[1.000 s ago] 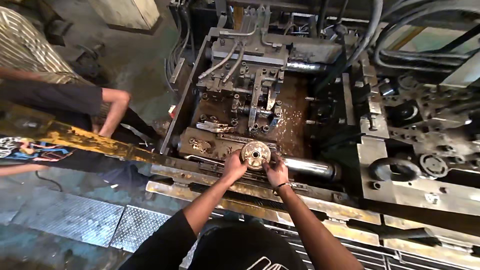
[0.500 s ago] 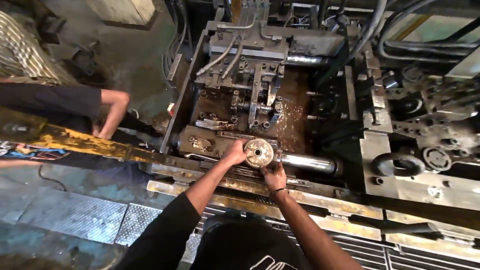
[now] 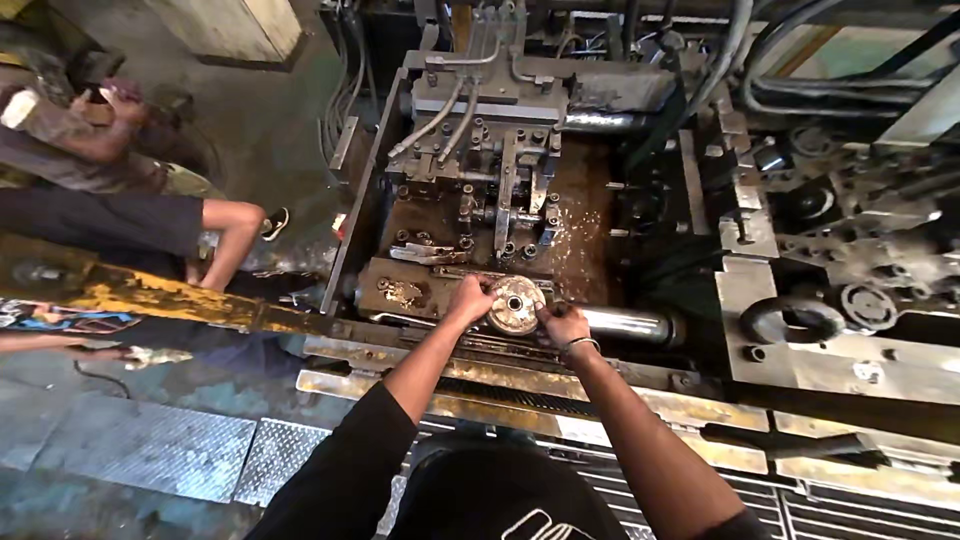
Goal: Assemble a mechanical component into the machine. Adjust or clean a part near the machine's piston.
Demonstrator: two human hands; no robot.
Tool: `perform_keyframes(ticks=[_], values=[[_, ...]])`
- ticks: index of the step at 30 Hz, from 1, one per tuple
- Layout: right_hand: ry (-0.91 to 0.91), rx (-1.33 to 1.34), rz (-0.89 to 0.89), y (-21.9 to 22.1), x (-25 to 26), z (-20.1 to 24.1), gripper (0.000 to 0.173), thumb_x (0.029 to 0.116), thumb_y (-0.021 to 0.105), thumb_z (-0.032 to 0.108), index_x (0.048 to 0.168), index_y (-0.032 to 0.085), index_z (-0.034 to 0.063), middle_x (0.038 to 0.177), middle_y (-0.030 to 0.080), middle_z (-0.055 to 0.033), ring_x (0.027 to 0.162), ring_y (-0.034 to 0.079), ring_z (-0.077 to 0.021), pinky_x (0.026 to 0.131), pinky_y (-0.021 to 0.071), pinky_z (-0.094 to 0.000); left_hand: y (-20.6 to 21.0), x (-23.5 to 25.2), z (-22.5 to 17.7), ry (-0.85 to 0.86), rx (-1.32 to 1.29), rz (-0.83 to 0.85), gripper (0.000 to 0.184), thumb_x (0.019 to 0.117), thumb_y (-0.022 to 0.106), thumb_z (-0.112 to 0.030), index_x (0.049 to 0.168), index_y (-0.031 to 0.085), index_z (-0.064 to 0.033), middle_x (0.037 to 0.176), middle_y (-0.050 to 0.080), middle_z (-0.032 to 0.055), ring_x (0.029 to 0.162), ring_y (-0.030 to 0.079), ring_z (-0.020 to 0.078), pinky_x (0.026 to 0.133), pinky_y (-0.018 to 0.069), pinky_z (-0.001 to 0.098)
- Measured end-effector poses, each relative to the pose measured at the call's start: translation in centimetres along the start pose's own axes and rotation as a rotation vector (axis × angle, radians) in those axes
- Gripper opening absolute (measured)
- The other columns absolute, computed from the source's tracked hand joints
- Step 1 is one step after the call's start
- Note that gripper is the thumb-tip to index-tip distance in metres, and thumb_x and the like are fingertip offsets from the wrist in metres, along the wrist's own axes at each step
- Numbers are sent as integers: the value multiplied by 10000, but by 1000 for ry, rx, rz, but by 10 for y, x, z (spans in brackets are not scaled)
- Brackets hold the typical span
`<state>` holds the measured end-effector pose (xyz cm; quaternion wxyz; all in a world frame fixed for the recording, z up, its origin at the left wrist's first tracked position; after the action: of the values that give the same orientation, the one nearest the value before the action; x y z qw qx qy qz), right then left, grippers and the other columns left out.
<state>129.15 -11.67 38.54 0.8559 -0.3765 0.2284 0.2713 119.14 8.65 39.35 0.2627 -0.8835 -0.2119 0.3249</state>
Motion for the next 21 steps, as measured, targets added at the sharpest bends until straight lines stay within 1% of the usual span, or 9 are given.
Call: perform_keyframes(ticks=[3,6,8,10,12,14,15,17,21], values=[[-12,-117,-23,1,3,7,409,958,666,492,1004,715,88,923,724,-180,812,715,-355,755,578,-601,1,-1,-7,-49,59,-31,341,917,744,-388,1161,745,-150,1097,744,122,1064,703,315,948,551,598],[-22,-192,15,-3,-1,12,427,967,626,512,1050,694,99,959,711,-192,839,704,-379,741,565,-615,-3,5,-12,-35,116,44,366,926,736,-376,1192,724,-125,1134,727,154,1094,689,343,956,538,616],[-63,-250,12,-6,-1,12,456,975,597,546,1056,705,111,993,713,-188,913,694,-385,788,547,-632,-6,9,-12,10,164,86,389,940,718,-398,1213,714,-122,1170,719,152,1129,680,337,981,532,612],[-105,-311,-25,-7,-5,12,476,981,576,568,1086,722,128,1037,722,-179,1002,683,-385,861,521,-646,-8,6,-8,28,192,84,447,940,703,-481,1246,712,-155,1191,724,129,1146,680,317,991,530,612],[-150,-332,-56,-9,-6,19,484,977,580,574,1167,707,147,1088,724,-169,1061,676,-383,907,513,-643,-11,6,-11,22,211,48,543,910,696,-578,1294,694,-195,1222,722,106,1164,678,306,993,527,620],[-194,-318,-70,-8,-4,25,526,956,584,621,1174,714,161,1079,731,-165,1045,685,-388,887,519,-660,-11,9,-17,38,221,31,569,902,680,-625,1297,688,-215,1221,725,97,1161,680,306,977,532,622],[-204,-314,-63,-9,-1,29,529,956,588,619,1174,719,155,1085,729,-178,1050,682,-402,885,512,-675,-9,13,-21,60,220,38,538,909,682,-613,1268,708,-213,1210,729,97,1159,681,306,979,533,618],[-166,-336,-55,-11,10,33,484,947,615,603,1129,751,176,1095,737,-163,1062,684,-390,903,517,-659,-4,19,-30,85,255,91,524,917,694,-583,1280,704,-205,1235,716,119,1186,665,324,1004,521,615],[-73,-306,-14,-12,26,34,463,926,664,582,1088,746,156,1049,730,-176,945,712,-371,833,561,-629,-2,30,-39,50,293,155,519,891,743,-538,1275,710,-190,1245,704,155,1189,657,355,996,519,628]])
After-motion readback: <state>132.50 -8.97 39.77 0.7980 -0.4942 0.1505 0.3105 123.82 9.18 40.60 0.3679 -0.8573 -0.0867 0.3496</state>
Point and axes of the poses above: each hand's wrist, its own x-axis towards the middle knuckle, its own y-axis out of the palm, z = x × y, the point moved 2 cm from there along x, towards the middle knuckle
